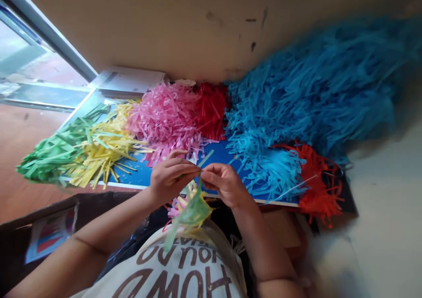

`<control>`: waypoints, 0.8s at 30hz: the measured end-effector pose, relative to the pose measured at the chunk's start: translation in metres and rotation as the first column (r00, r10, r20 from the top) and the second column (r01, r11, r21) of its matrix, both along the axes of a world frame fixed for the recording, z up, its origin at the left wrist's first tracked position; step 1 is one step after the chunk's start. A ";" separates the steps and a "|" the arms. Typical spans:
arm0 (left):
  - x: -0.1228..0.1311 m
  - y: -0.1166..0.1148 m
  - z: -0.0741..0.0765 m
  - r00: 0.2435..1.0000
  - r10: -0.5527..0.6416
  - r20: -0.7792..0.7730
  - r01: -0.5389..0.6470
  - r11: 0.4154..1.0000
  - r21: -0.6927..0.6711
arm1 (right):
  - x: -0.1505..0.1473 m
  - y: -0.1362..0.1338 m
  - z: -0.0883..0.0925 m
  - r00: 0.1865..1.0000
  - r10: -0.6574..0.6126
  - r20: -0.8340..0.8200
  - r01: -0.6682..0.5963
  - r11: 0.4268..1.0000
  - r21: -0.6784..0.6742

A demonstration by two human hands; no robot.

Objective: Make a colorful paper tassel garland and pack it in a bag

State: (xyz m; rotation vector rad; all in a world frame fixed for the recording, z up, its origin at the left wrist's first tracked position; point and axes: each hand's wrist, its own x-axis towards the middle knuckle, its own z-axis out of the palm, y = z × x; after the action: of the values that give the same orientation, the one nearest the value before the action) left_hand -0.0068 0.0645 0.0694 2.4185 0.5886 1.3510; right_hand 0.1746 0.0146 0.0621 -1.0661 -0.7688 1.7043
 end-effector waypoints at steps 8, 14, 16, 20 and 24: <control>0.009 -0.005 -0.003 0.997 0.067 -0.023 -0.070 0.982 -0.173 | -0.011 0.000 -0.010 0.975 -0.224 0.000 0.223 0.973 0.061; 0.014 -0.007 -0.010 0.991 0.050 0.125 -0.009 0.952 -0.307 | -0.014 0.003 -0.023 0.912 -0.407 0.045 0.393 0.901 0.181; 0.017 -0.005 -0.013 0.987 0.045 0.158 0.011 0.941 -0.338 | -0.014 0.007 -0.028 0.905 -0.422 0.047 0.405 0.891 0.203; 0.021 0.000 -0.020 0.976 0.029 0.214 0.085 0.858 -0.506 | -0.017 0.011 -0.033 0.886 -0.460 0.060 0.423 0.855 0.299; 0.021 0.005 -0.028 0.979 0.073 0.188 0.042 0.837 -0.545 | -0.019 0.012 -0.030 0.837 -0.495 0.234 0.367 0.824 0.431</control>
State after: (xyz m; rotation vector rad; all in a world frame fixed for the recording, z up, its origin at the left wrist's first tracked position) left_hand 0.0147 0.0690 0.0414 1.7947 0.8120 1.2045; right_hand 0.1552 0.0262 0.0325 -1.1692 -0.9307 0.9436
